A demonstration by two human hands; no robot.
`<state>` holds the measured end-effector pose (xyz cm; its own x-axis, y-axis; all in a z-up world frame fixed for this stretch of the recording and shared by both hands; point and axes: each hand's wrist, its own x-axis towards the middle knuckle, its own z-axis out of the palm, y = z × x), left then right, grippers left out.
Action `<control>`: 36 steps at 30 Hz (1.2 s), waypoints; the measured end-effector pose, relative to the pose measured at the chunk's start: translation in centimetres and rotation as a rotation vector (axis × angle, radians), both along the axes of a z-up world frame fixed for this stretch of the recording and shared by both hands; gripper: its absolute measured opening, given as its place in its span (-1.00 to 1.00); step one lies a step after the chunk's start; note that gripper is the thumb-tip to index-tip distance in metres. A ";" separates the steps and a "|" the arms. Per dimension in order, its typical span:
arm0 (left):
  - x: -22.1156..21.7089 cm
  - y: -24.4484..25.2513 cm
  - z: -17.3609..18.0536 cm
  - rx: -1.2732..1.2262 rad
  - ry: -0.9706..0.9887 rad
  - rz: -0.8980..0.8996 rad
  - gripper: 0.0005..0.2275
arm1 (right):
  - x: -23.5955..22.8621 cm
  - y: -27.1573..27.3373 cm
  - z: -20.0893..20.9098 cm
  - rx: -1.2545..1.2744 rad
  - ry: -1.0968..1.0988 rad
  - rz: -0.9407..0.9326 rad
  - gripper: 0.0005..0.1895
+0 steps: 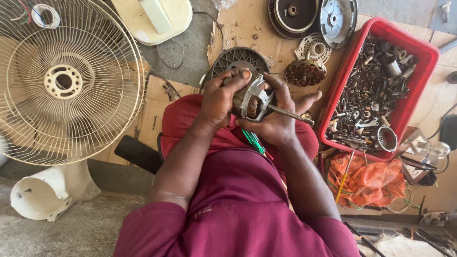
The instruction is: The person disassembles and reassembles a small electric motor, likely from a fan. They use a screwdriver to remove screws, separate the stator and rotor, and then reassemble the components. The person also uses a hammer to tap parts into place.
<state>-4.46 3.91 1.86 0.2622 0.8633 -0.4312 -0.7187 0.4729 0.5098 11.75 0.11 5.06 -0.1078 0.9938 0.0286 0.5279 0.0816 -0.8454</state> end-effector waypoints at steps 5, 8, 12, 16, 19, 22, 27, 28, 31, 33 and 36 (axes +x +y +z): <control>0.5 -0.3 0.1 -0.042 -0.053 0.040 -0.86 | 0.5 0.4 1.4 -0.079 -0.245 -0.013 0.15; 0.9 0.1 -0.2 -0.020 -0.004 0.059 -0.88 | 0.2 0.1 0.9 -0.005 -0.100 -0.026 0.14; 0.7 -0.7 -0.5 -0.013 0.038 0.034 -0.87 | 0.7 -0.2 0.3 -0.106 0.020 -0.047 0.13; 1.3 -0.8 -1.2 -0.097 -0.060 0.064 -0.87 | 1.2 -0.4 0.4 -0.091 -0.087 -0.015 0.14; 1.6 -0.3 -1.3 -0.093 -0.051 0.086 -0.88 | 0.8 0.0 0.4 -0.036 -0.152 -0.036 0.12; 1.4 -0.2 -1.0 -0.125 -0.066 0.079 -0.88 | 1.8 0.4 1.3 -0.029 -0.112 0.003 0.12; 1.3 -0.1 -0.9 -0.123 -0.048 0.095 -0.88 | 1.6 0.4 2.2 -0.066 -0.059 -0.025 0.11; 1.1 -0.1 -0.9 -0.122 -0.051 0.103 -0.89 | 1.5 0.3 2.6 -0.046 0.096 -0.001 0.10; 0.8 -0.3 -1.4 -0.103 -0.055 0.125 -0.89 | 2.8 -0.1 3.9 -0.073 0.240 -0.051 0.07; 0.1 0.3 -1.4 -0.042 -0.053 0.140 -0.84 | 3.5 -0.6 4.7 -0.101 0.258 -0.070 0.07; -0.2 -0.1 -0.3 -0.027 -0.011 0.109 -0.77 | 3.6 -0.9 4.8 -0.084 0.319 0.004 0.09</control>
